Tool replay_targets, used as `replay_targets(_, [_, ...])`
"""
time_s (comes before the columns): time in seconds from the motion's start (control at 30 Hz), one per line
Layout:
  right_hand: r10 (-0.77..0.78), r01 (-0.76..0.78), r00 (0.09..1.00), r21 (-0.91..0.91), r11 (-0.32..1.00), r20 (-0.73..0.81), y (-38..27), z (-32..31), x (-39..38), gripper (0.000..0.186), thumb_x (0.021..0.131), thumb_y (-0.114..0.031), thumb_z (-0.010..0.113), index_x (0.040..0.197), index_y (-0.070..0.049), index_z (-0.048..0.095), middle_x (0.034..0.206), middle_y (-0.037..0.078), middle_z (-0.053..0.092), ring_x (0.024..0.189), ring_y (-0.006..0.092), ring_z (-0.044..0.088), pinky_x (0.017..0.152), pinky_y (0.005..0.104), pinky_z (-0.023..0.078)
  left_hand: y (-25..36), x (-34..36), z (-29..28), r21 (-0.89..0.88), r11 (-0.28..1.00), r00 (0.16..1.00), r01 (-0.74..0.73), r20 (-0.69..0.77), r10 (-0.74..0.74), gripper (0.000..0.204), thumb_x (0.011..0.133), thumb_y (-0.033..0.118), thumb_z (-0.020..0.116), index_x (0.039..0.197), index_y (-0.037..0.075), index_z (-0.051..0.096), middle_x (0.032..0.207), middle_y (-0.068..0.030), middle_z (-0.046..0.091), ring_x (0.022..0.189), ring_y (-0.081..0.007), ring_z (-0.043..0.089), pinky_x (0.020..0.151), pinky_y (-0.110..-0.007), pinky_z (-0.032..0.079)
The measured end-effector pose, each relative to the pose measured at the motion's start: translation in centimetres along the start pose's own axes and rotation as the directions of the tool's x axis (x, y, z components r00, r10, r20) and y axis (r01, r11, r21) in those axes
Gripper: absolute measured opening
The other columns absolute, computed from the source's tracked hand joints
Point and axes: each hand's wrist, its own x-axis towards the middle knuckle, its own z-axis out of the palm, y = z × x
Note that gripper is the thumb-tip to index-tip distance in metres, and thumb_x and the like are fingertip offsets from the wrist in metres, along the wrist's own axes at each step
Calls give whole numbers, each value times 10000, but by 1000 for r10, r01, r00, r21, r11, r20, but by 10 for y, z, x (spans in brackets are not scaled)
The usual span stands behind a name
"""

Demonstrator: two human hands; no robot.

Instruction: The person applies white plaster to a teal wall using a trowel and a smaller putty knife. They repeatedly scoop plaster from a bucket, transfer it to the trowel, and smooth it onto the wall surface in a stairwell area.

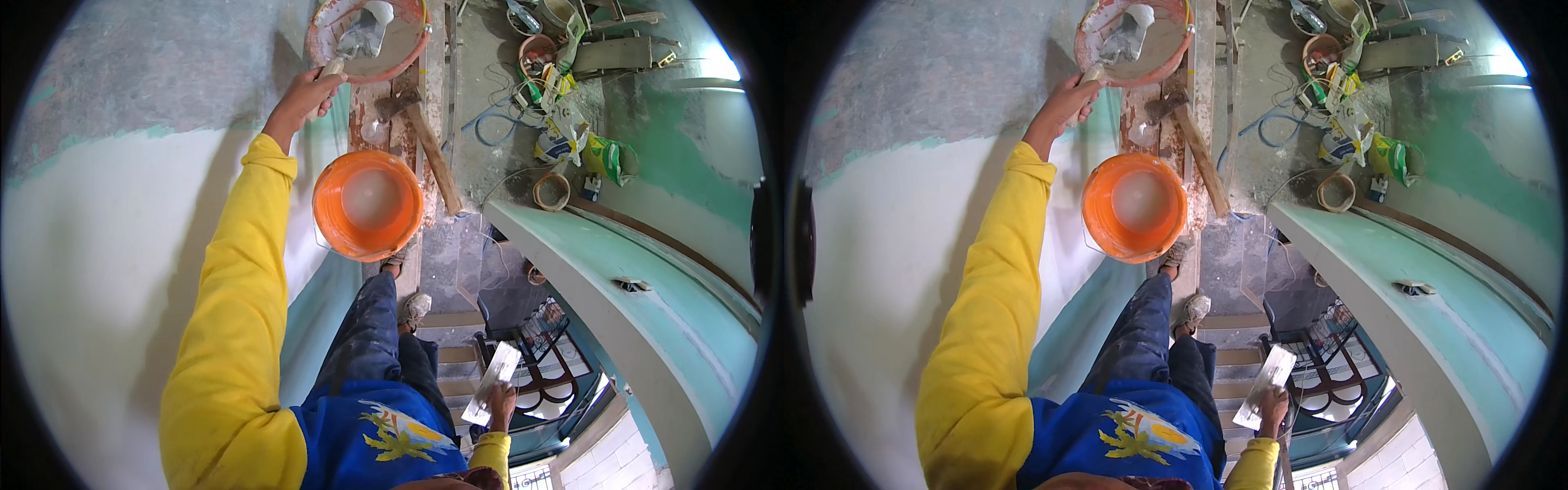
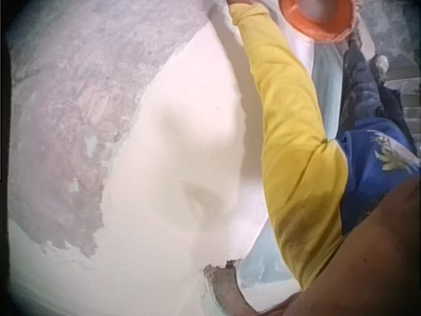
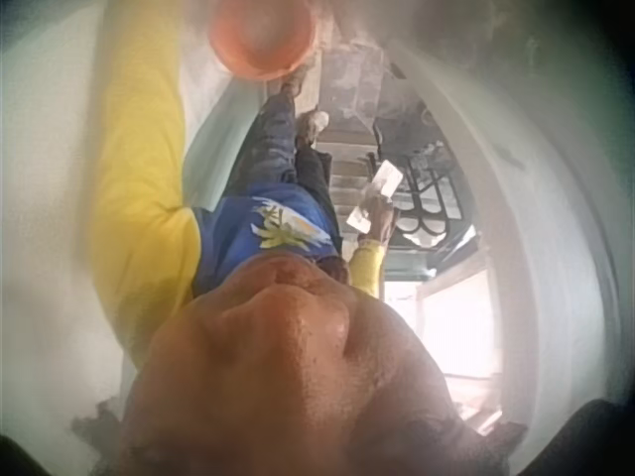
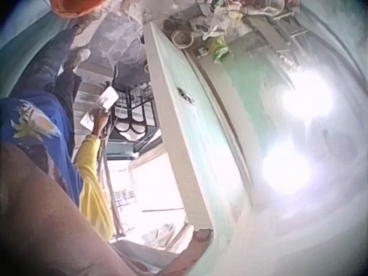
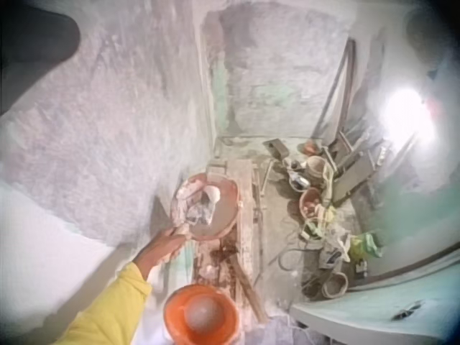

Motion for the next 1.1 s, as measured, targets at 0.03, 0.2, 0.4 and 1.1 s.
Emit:
replay_targets(0.03, [97, -115, 989, 154, 981, 116, -17, -5, 2, 393, 909, -374, 664, 998, 8, 694, 814, 94, 683, 754, 205, 653, 695, 373, 512, -3, -7, -1, -58, 998, 1000, 17, -2, -17, 251, 934, 288, 751, 1011, 81, 631, 780, 11, 544, 540, -90, 476, 453, -256, 365])
replay_targets(0.2, [-257, -36, 930, 763, 645, 261, -102, -41, -20, 521, 1002, -469, 629, 1200, 12, 653, 980, 86, 649, 961, 187, 615, 770, 341, 512, -10, -43, -4, -251, 968, 993, 24, 119, 6, 408, 954, 341, 731, 1237, 87, 584, 813, 40, 521, 548, -44, 440, 458, -213, 361])
replay_targets(0.4, [-478, -12, 833, 872, 489, 279, -146, -52, -40, 372, 1003, -412, 615, 978, -45, 666, 794, 17, 619, 716, 112, 591, 665, 258, 473, -23, -110, -12, -555, 829, 948, 70, 295, 117, 418, 992, 321, 678, 1308, 77, 555, 794, 43, 518, 526, -37, 441, 437, -192, 372])
replay_targets(1.1, [-803, 894, -438, -292, -340, -404, -152, -139, -184, 563, 803, -161, 837, 1304, -46, 608, 1319, 175, 626, 1231, 419, 574, 1067, 525, 415, -119, -596, 50, -249, 772, 806, -585, -71, 588, 582, 951, 177, 753, 1447, -36, 535, 921, -22, 631, 764, -94, 559, 700, -252, 477])
